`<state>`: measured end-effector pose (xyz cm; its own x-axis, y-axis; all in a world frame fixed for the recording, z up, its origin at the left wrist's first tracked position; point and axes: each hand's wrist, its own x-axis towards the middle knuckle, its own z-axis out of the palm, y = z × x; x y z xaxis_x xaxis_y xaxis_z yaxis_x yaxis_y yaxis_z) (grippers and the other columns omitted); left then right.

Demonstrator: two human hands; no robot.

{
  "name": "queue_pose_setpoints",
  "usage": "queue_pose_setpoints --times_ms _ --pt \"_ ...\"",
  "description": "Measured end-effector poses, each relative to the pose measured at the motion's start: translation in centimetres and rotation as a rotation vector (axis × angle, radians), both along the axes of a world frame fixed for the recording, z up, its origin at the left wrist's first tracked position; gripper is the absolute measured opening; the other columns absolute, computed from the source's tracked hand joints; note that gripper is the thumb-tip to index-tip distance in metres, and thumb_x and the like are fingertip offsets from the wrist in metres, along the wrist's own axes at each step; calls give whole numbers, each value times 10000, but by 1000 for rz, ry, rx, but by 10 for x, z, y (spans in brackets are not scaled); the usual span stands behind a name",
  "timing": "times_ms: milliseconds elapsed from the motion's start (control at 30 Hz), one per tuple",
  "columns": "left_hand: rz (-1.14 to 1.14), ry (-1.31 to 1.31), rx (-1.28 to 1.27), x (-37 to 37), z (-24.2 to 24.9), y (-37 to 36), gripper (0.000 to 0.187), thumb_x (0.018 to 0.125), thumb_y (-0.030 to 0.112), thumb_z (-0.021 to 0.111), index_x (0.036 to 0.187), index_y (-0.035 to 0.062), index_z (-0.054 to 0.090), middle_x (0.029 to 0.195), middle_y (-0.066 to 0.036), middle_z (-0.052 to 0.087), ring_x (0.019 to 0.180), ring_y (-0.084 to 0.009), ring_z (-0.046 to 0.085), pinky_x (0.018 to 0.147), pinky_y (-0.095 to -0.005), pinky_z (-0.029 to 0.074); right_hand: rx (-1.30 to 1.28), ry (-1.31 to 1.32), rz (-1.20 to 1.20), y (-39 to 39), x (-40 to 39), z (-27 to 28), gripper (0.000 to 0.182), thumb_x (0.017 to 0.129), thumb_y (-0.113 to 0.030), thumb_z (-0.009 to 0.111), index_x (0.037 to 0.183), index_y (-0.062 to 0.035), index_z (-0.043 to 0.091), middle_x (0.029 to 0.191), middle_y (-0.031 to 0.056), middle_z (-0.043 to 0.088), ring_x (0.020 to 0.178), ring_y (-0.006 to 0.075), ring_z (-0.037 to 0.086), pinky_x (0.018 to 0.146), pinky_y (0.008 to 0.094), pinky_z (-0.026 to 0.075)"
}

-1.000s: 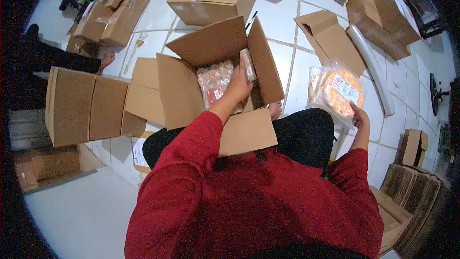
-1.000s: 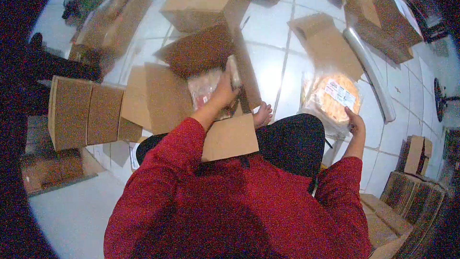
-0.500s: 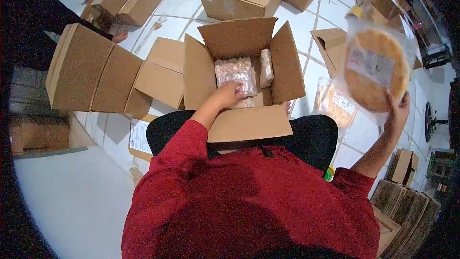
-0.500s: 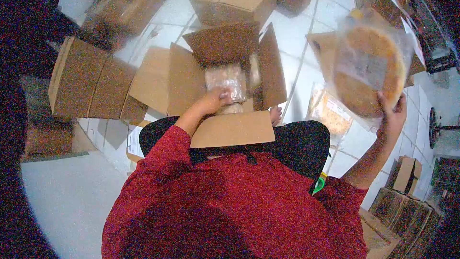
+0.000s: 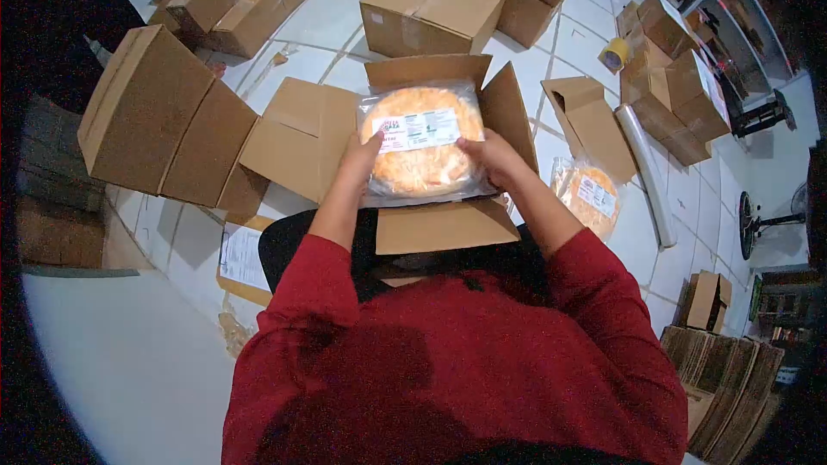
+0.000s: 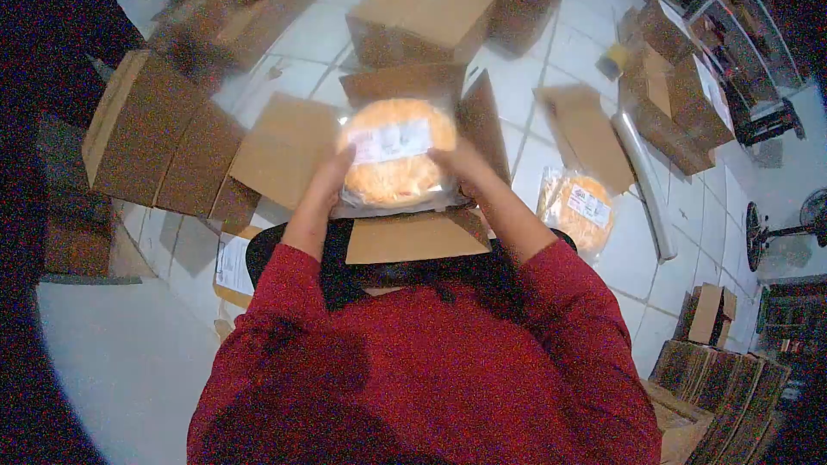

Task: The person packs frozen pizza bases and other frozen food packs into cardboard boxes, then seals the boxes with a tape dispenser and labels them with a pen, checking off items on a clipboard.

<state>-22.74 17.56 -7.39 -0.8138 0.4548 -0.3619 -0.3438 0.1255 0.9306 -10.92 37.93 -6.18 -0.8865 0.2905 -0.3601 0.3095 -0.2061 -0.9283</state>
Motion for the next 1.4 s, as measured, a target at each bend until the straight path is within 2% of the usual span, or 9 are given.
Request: queue_pose_setpoints --times_ms 133,433,533,600,800,867,933,1067,1400 --pt "26 450 -544 1 -23 26 629 726 155 569 1208 -77 238 1126 -273 403 1040 -351 423 869 -381 352 383 -75 96 8 -17 -52 456 715 -136 610 1075 64 413 914 149 566 815 210 557 656 314 448" --pt "13 604 -699 20 -5 35 699 731 177 556 1245 -51 140 1186 -269 320 1043 -388 399 859 -391 357 739 -269 19 -6 -4 -12 539 657 -193 661 1085 40 431 1007 206 528 903 259 535 752 310 419" --pt "-55 660 -501 8 -1 18 604 734 179 570 1200 -49 259 1099 -228 441 994 -332 465 827 -371 387 565 -168 -6 5 2 -20 501 707 -155 608 1125 36 409 1027 179 523 903 232 529 766 304 417" --pt "16 124 117 15 33 4 519 740 167 579 1151 -41 338 1029 -170 509 942 -250 508 786 -333 416 445 -115 -5 10 7 -21 469 743 -134 569 1144 36 396 1035 162 521 904 217 525 771 301 417" --pt "45 -165 391 37 116 -69 452 769 92 514 1167 -21 333 1088 -152 474 978 -229 487 809 -326 419 -363 82 196 -9 13 59 413 841 -189 445 1224 -72 347 1056 72 509 843 171 517 731 284 428" --pt "66 -72 465 32 109 -102 470 771 92 500 1185 -23 312 1101 -156 467 1013 -239 466 847 -344 396 -310 39 215 -15 4 52 446 832 -225 464 1237 -93 330 1049 57 512 762 176 525 692 279 437" --pt "164 3 503 37 115 -134 477 774 102 488 1193 -28 301 1119 -161 455 1024 -243 457 874 -353 375 536 -62 509 -16 -11 18 495 798 -274 508 1228 -93 341 1029 90 535 787 227 545 684 319 445" --pt "282 -70 631 43 89 -213 467 788 180 456 1190 -20 328 1162 -168 429 1047 -287 436 899 -385 344 1088 -287 883 -33 -14 -17 519 712 -381 567 1131 -94 460 1006 201 527 940 316 506 766 385 415" --pt "421 -185 551 103 -22 -284 528 761 264 437 1203 1 318 1183 -167 407 1060 -308 416 897 -414 334 859 -267 623 -42 13 -48 506 645 -326 617 1089 -108 509 987 164 551 919 316 521 792 367 405"
